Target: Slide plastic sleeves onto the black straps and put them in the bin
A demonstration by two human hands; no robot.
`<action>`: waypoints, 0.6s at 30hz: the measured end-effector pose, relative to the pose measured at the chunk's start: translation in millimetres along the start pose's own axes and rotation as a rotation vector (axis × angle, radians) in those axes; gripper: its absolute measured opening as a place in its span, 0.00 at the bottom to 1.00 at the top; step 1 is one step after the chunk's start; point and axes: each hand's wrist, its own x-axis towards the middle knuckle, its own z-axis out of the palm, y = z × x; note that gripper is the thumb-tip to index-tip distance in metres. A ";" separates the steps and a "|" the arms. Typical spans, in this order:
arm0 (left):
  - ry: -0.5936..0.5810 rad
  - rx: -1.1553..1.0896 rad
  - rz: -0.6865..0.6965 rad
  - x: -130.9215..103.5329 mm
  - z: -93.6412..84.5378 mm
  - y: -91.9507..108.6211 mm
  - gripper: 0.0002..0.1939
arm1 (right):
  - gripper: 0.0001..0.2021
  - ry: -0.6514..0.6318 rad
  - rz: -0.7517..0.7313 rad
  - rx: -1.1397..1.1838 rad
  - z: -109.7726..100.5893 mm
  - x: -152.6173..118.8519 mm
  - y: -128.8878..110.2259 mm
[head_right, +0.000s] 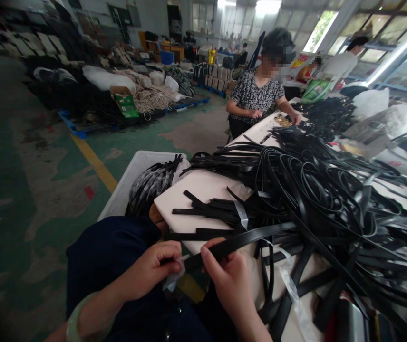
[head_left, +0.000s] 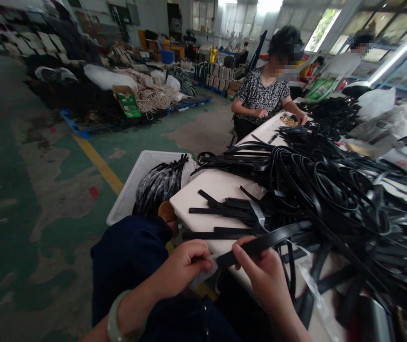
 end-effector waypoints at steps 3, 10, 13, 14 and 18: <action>-0.030 0.060 -0.013 -0.5 -0.5 2.1 0.09 | 0.14 -0.030 0.085 -0.010 6.2 4.3 5.6; -0.133 0.049 -0.067 0.3 0.3 -5.4 0.08 | 0.13 -0.098 0.057 0.027 6.9 3.1 11.7; -0.068 0.026 -0.058 2.5 5.4 -10.1 0.11 | 0.12 -0.153 0.018 0.048 10.5 -1.7 17.7; -0.061 0.029 -0.054 3.3 7.6 -11.1 0.11 | 0.11 -0.171 0.009 0.042 11.2 -2.8 20.7; -0.061 0.010 -0.150 6.0 15.4 -13.0 0.10 | 0.15 -0.143 0.035 0.086 7.7 -4.5 34.1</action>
